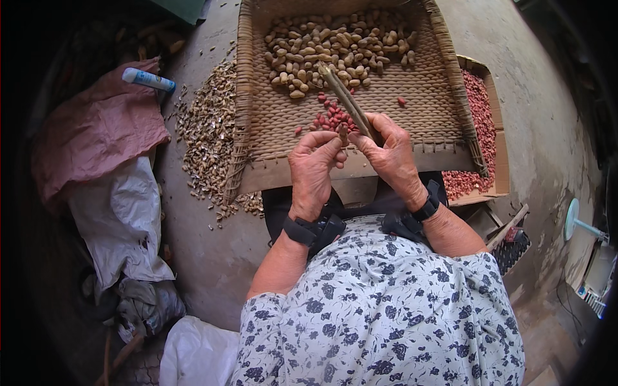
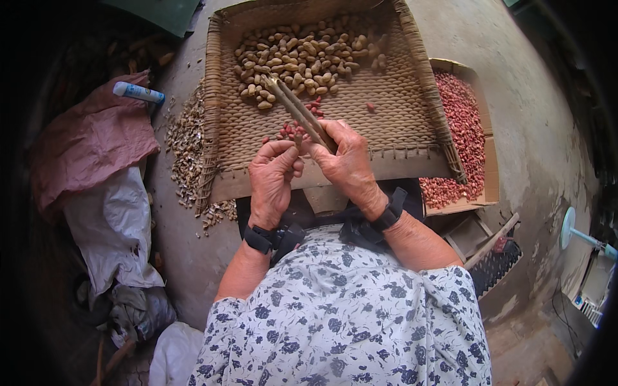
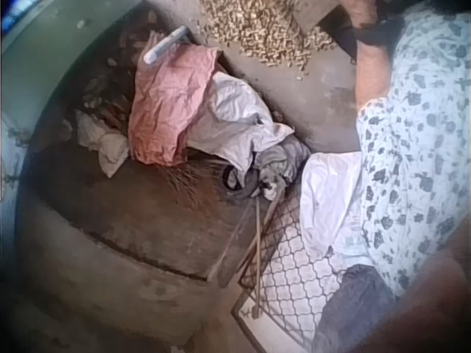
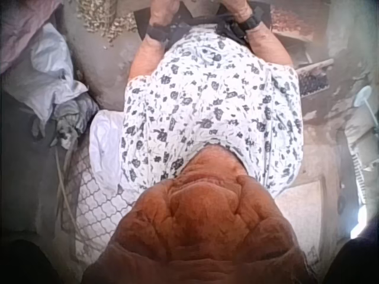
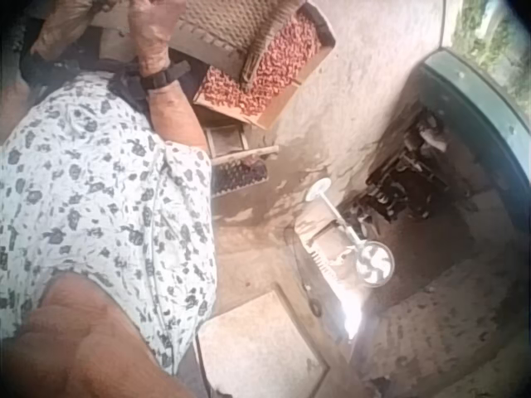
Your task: Shelling peanuts by hand and sorting the kernels into a box while discarding shells.
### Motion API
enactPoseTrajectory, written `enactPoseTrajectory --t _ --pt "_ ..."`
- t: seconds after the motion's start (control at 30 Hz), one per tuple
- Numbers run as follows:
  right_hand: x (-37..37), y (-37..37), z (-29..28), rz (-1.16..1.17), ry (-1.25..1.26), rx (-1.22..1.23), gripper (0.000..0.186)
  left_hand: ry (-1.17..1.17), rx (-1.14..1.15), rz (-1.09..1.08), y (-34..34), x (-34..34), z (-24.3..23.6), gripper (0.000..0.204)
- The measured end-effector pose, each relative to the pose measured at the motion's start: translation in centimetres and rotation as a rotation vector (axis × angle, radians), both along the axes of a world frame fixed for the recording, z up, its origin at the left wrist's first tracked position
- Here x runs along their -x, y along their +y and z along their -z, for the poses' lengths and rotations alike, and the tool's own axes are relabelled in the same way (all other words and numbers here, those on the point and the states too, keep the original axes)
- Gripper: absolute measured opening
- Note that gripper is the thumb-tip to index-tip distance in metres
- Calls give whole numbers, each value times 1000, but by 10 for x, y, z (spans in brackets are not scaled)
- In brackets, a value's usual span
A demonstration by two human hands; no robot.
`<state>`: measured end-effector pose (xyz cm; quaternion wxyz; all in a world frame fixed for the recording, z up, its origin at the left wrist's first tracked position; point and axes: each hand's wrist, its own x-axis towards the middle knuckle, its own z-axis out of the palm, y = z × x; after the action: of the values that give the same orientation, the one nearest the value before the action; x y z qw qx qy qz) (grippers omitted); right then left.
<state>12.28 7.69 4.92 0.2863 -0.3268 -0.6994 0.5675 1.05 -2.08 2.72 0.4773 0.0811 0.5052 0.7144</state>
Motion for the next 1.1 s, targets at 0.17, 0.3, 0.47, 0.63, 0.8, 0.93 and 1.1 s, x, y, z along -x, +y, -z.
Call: enactPoseTrajectory --t 0.17,0.3,0.47,0.63,0.8,0.93,1.1 --pt "-1 5 9 -65 -23 129 19 91 54 48 4 -4 -8 20" --pt "0 4 7 -78 -55 126 19 102 93 111 5 -4 -11 19" --pt "3 5 10 -118 -28 -153 16 183 156 146 5 -3 -13 15" --pt "3 -1 16 -33 -54 215 12 97 143 64 7 -4 -4 15" --pt "6 0 27 70 172 479 13 13 147 -28 15 4 3 16" --pt "7 8 29 165 197 532 13 595 379 -35 21 20 14 16" --pt "6 10 31 178 184 523 12 461 331 -44 15 27 24 15"
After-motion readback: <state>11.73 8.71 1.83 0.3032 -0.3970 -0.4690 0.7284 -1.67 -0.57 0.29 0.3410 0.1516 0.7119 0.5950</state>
